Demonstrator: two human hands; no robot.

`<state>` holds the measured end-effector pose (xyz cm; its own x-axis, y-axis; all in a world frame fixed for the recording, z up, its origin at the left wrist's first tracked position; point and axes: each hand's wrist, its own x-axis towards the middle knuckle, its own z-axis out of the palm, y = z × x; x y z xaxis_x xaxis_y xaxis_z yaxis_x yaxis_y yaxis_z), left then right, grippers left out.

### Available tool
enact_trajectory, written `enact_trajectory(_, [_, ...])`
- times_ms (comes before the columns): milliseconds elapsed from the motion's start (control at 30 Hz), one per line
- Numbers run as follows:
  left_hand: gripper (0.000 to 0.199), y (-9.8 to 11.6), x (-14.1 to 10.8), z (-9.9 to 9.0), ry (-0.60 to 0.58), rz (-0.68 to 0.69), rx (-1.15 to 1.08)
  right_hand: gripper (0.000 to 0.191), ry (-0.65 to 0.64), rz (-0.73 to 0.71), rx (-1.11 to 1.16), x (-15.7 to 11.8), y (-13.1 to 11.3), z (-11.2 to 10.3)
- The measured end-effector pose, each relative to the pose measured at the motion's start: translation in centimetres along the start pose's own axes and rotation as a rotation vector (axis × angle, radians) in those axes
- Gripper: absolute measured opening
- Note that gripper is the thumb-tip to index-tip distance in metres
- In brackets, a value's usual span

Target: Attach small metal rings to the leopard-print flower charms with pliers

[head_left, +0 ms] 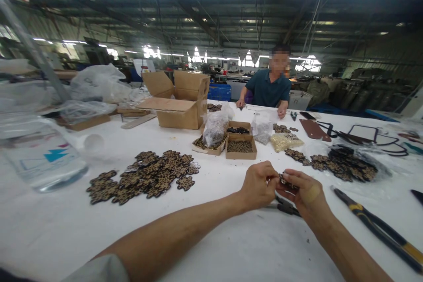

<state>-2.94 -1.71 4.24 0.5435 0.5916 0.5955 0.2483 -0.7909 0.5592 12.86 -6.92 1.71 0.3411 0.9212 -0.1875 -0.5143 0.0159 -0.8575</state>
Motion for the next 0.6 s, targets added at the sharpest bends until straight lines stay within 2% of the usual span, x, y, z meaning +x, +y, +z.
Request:
enact_trajectory(133, [0.012,-0.1,0.3,0.1,-0.018,-0.174,-0.183,0.031,-0.016,0.135,0.063,0.5,0.3,-0.5])
enact_trajectory(267, [0.011,-0.2,0.3,0.0,-0.005,-0.214,-0.201,0.023,-0.056,0.195,0.042,0.7,0.5,-1.0])
enact_trajectory(333, [0.011,-0.3,0.3,-0.2,-0.007,-0.199,-0.178,0.025,-0.086,0.183,-0.113,0.8,0.2,-1.3])
enact_trajectory(367, [0.011,-0.3,0.4,-0.3,-0.015,-0.183,-0.155,0.029,-0.084,0.120,-0.240,0.9,0.0,-1.4])
enact_trajectory(433, [0.012,-0.4,0.5,-0.5,-0.042,-0.139,-0.098,0.038,-0.063,-0.113,-0.515,1.1,-0.6,-1.8])
enact_trajectory(500, [0.012,-0.5,0.6,-0.7,-0.069,-0.101,-0.046,0.037,-0.102,-0.320,-0.701,1.3,-1.2,-2.1])
enact_trajectory(600, [0.012,-0.6,0.7,-0.9,-0.091,-0.070,-0.011,0.030,-0.265,-0.394,-0.780,1.1,-1.8,-2.2])
